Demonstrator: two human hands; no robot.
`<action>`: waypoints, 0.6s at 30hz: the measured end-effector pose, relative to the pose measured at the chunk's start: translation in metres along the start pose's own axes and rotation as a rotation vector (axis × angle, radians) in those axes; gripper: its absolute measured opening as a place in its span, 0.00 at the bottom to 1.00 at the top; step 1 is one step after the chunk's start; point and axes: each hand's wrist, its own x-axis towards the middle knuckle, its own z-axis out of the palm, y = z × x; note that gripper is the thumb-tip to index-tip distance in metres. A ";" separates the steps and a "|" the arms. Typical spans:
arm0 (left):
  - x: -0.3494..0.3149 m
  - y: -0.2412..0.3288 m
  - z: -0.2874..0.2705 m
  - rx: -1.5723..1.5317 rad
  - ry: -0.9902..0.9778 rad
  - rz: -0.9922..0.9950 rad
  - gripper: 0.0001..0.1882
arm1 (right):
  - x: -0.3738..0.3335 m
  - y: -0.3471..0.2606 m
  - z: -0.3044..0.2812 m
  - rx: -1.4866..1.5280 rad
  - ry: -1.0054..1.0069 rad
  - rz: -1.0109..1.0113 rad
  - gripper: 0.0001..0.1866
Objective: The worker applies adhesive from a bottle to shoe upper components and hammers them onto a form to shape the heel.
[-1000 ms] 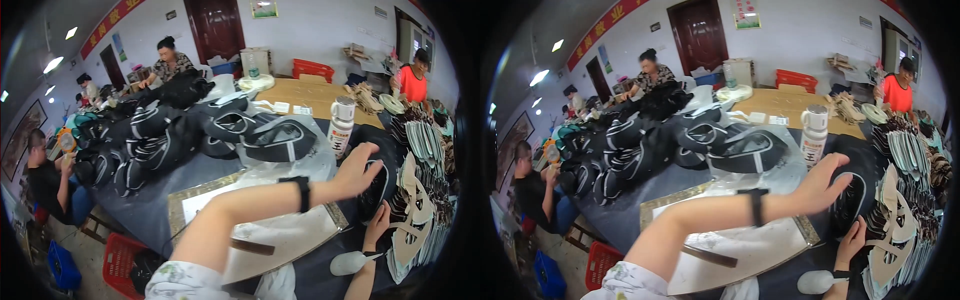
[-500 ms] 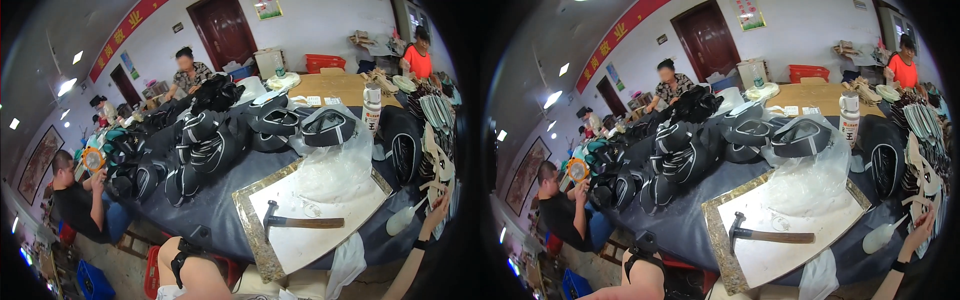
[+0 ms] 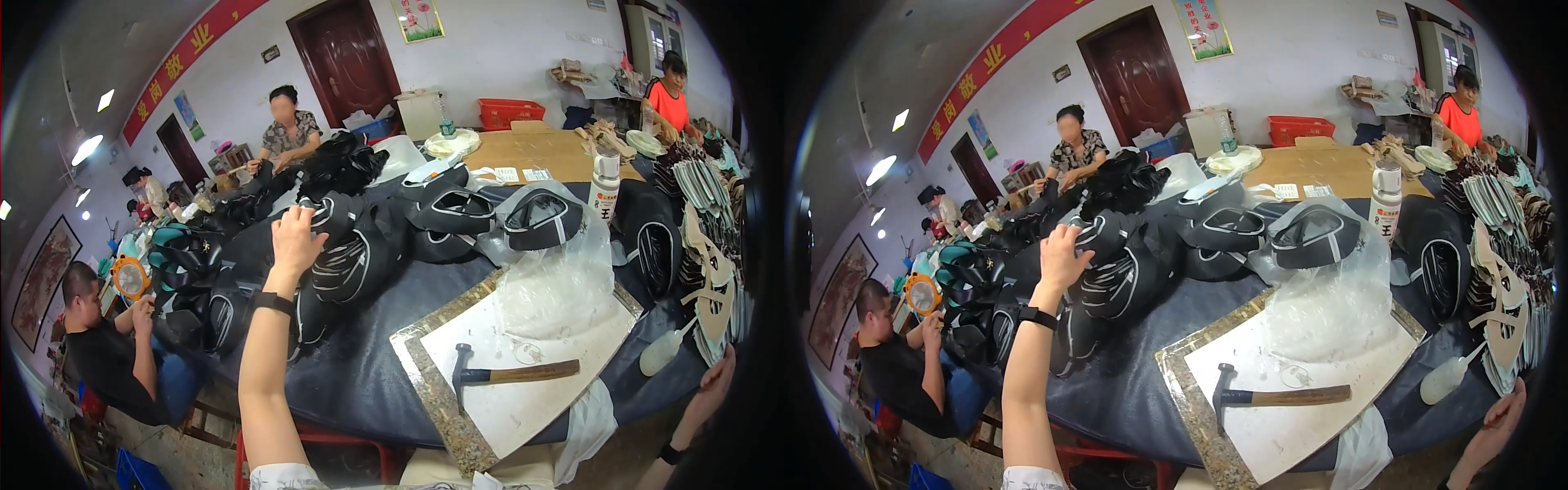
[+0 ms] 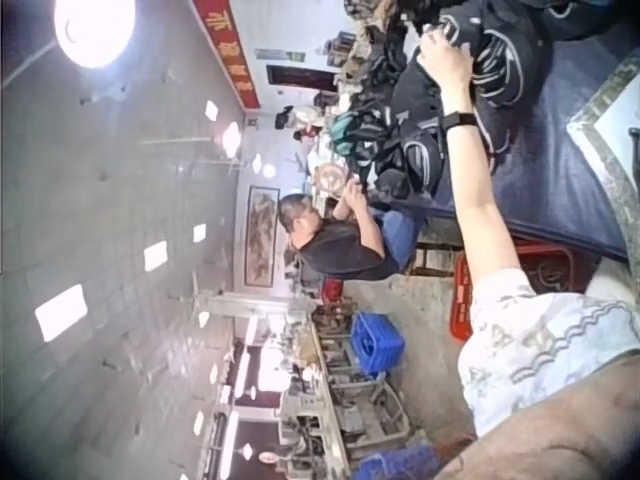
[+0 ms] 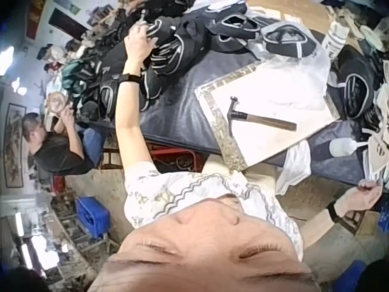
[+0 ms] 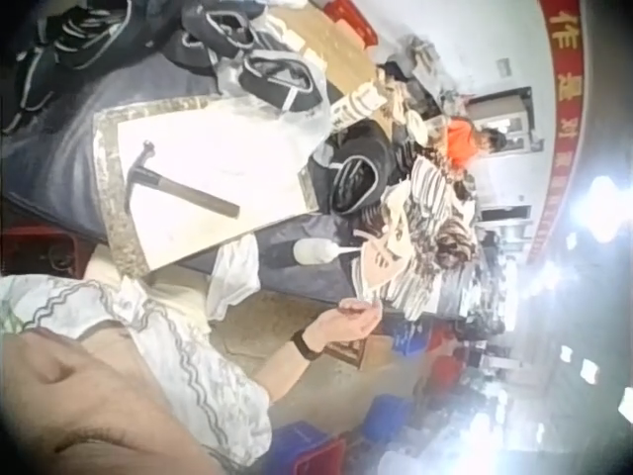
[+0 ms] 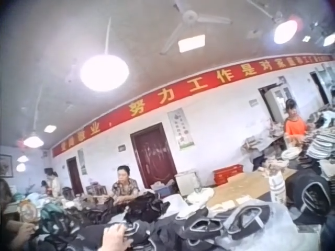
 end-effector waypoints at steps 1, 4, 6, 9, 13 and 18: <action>-0.004 -0.003 0.007 -0.013 0.051 0.038 0.22 | -0.003 -0.001 0.010 0.056 -0.042 0.020 0.19; -0.022 0.005 0.016 0.200 0.228 0.283 0.17 | -0.015 0.005 0.031 0.055 -0.077 0.061 0.18; -0.024 0.008 0.013 0.121 0.059 0.143 0.15 | -0.019 0.009 0.039 0.071 -0.147 0.110 0.16; 0.003 -0.008 -0.003 -0.513 0.047 -0.125 0.11 | -0.020 0.012 0.053 0.115 -0.249 0.092 0.16; 0.050 -0.033 -0.046 -0.815 0.264 -0.273 0.07 | -0.033 0.009 0.082 0.138 -0.274 0.108 0.15; 0.031 0.041 -0.081 -0.538 0.566 0.116 0.05 | -0.075 -0.012 0.123 0.075 -0.489 0.216 0.14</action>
